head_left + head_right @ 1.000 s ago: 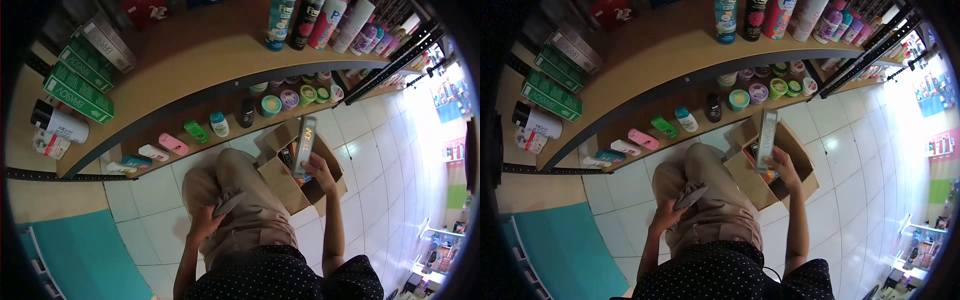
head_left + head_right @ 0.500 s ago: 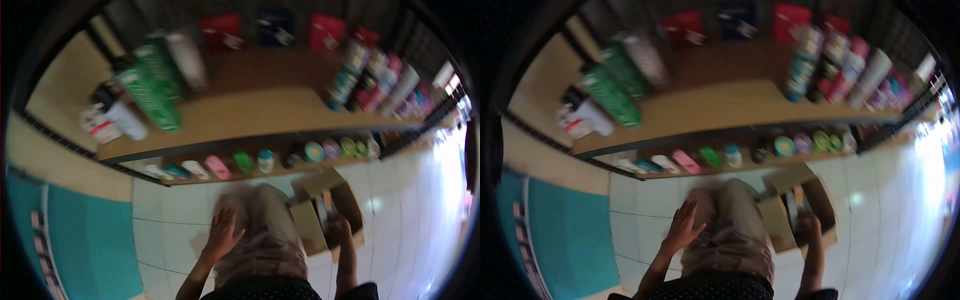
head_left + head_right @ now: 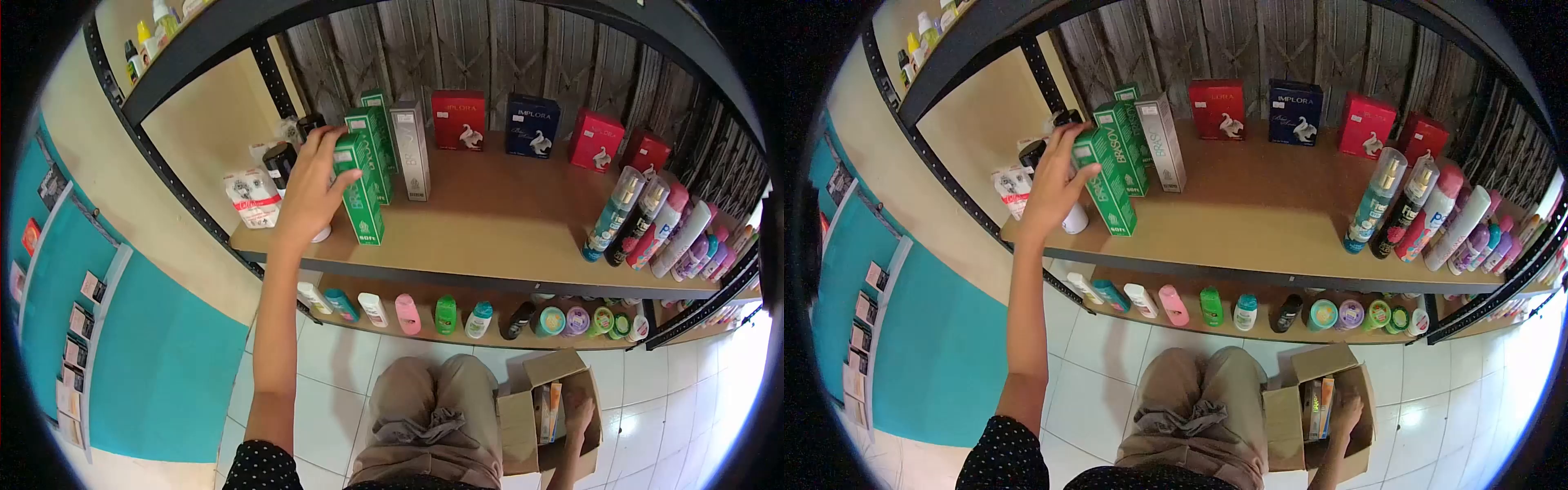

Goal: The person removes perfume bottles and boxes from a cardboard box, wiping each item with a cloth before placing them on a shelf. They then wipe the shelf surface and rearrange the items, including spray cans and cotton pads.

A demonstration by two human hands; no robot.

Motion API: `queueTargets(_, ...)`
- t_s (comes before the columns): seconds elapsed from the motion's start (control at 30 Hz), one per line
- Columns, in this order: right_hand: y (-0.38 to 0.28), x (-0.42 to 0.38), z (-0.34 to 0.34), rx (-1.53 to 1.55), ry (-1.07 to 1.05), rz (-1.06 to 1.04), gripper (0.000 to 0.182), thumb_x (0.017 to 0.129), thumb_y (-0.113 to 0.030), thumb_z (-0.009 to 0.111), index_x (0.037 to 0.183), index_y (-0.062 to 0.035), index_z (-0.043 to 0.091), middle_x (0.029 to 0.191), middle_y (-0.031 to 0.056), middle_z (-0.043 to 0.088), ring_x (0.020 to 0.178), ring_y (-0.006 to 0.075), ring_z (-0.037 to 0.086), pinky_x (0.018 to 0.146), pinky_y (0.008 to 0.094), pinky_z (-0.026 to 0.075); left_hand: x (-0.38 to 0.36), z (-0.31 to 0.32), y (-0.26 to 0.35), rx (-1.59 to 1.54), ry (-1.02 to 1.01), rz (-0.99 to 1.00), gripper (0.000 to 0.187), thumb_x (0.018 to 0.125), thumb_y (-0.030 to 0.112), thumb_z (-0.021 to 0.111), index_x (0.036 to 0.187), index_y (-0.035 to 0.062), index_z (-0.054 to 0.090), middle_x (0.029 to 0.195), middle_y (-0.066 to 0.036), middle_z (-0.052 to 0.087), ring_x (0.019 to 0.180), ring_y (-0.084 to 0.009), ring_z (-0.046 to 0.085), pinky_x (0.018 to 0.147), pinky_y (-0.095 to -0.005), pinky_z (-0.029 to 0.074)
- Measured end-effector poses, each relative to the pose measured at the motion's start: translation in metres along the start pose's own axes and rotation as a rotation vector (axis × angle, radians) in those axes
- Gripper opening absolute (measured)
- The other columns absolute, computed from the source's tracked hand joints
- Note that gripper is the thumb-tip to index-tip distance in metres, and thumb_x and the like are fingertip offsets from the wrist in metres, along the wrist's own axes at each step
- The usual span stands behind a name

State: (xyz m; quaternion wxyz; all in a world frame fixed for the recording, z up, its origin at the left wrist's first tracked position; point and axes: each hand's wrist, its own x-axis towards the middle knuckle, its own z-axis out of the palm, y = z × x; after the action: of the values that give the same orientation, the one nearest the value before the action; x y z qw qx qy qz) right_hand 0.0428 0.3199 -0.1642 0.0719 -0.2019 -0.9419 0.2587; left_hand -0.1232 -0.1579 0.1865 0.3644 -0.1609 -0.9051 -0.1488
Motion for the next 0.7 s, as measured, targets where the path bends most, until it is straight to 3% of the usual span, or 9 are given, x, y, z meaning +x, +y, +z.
queueTargets(0.03,-0.027,-0.001,-0.012,0.105,0.194,-0.079,0.027,0.071,-0.012,0.061,0.095,-0.0007,0.056,0.081,0.0128,0.060,0.077,0.0214,0.059,0.068,0.0323,0.047,0.001,-0.004,-0.001,0.002,-0.001,0.010,0.044,0.075,0.017,0.057,0.112,0.0010,0.042,0.110,-0.015,0.044,0.104,-0.0275,0.044,0.088,-0.0348,0.033)
queueTargets(0.13,-0.128,-0.010,-0.058,0.556,0.088,-0.109,0.027,0.073,-0.007,0.057,0.098,0.0011,0.054,0.093,0.0137,0.058,0.089,0.0234,0.055,0.076,0.0344,0.042,-0.005,-0.012,0.010,-0.574,-0.102,-0.217,0.040,0.064,0.009,0.067,0.100,0.0019,0.049,0.095,-0.006,0.045,0.088,-0.0171,0.051,0.077,-0.0269,0.041)
queueTargets(0.23,-0.202,-0.020,-0.080,0.725,-0.083,-0.203,0.032,0.070,-0.007,0.060,0.100,0.0008,0.053,0.102,0.0148,0.055,0.097,0.0250,0.052,0.084,0.0326,0.039,-0.020,-0.014,0.033,-0.618,-0.081,-0.134,0.043,0.063,0.007,0.069,0.101,0.0029,0.049,0.096,-0.004,0.044,0.089,-0.0136,0.050,0.077,-0.0257,0.041)
queueTargets(0.37,-0.269,-0.034,-0.097,0.643,-0.110,-0.758,0.056,0.065,-0.015,0.070,0.113,-0.0020,0.044,0.114,0.0148,0.048,0.105,0.0283,0.046,0.087,0.0364,0.036,-0.033,-0.018,0.085,-0.743,-0.176,-0.092,0.044,0.063,0.008,0.069,0.102,0.0038,0.049,0.097,-0.003,0.044,0.090,-0.0137,0.049,0.078,-0.0257,0.041)
queueTargets(0.43,-0.280,-0.049,-0.106,0.693,-0.154,-0.720,0.058,0.064,-0.016,0.071,0.114,-0.0014,0.043,0.114,0.0156,0.048,0.104,0.0278,0.047,0.087,0.0359,0.037,-0.040,-0.005,0.110,-1.052,-0.348,-0.170,0.049,0.060,0.016,0.073,0.102,0.0026,0.050,0.101,-0.004,0.046,0.095,-0.0137,0.047,0.082,-0.0262,0.037)
queueTargets(0.5,-0.280,-0.048,-0.105,0.779,-0.180,-0.751,0.061,0.064,-0.016,0.072,0.114,-0.0009,0.042,0.113,0.0163,0.047,0.103,0.0272,0.048,0.086,0.0354,0.037,-0.046,0.013,0.131,-1.070,-0.549,-0.073,0.052,0.066,0.015,0.070,0.110,0.0047,0.045,0.101,-0.006,0.044,0.096,-0.0165,0.047,0.080,-0.0281,0.041)
queueTargets(0.6,-0.240,-0.055,-0.100,1.006,-0.356,-0.298,0.056,0.068,-0.009,0.067,0.116,0.0020,0.040,0.107,0.0159,0.050,0.100,0.0222,0.049,0.084,0.0313,0.038,-0.053,0.058,0.144,-1.334,-0.604,-0.220,0.060,0.067,0.022,0.070,0.116,0.0043,0.039,0.107,-0.010,0.042,0.103,-0.0207,0.044,0.083,-0.0316,0.040)
queueTargets(0.67,-0.201,-0.056,-0.098,1.020,-0.354,-0.122,0.051,0.070,-0.005,0.062,0.115,0.0039,0.041,0.104,0.0135,0.052,0.096,0.0185,0.050,0.083,0.0283,0.038,-0.041,0.076,0.124,-1.115,-0.188,-0.174,0.064,0.071,0.028,0.066,0.119,0.0020,0.034,0.112,-0.014,0.040,0.107,-0.0241,0.041,0.087,-0.0346,0.036)
queueTargets(0.7,-0.175,-0.056,-0.091,1.037,-0.327,-0.033,0.047,0.072,-0.003,0.060,0.114,0.0050,0.042,0.103,0.0121,0.053,0.094,0.0169,0.049,0.083,0.0269,0.037,-0.028,0.080,0.099,-0.655,0.042,-0.088,0.062,0.074,0.029,0.062,0.119,-0.0013,0.032,0.114,-0.016,0.038,0.107,-0.0265,0.040,0.090,-0.0369,0.032)
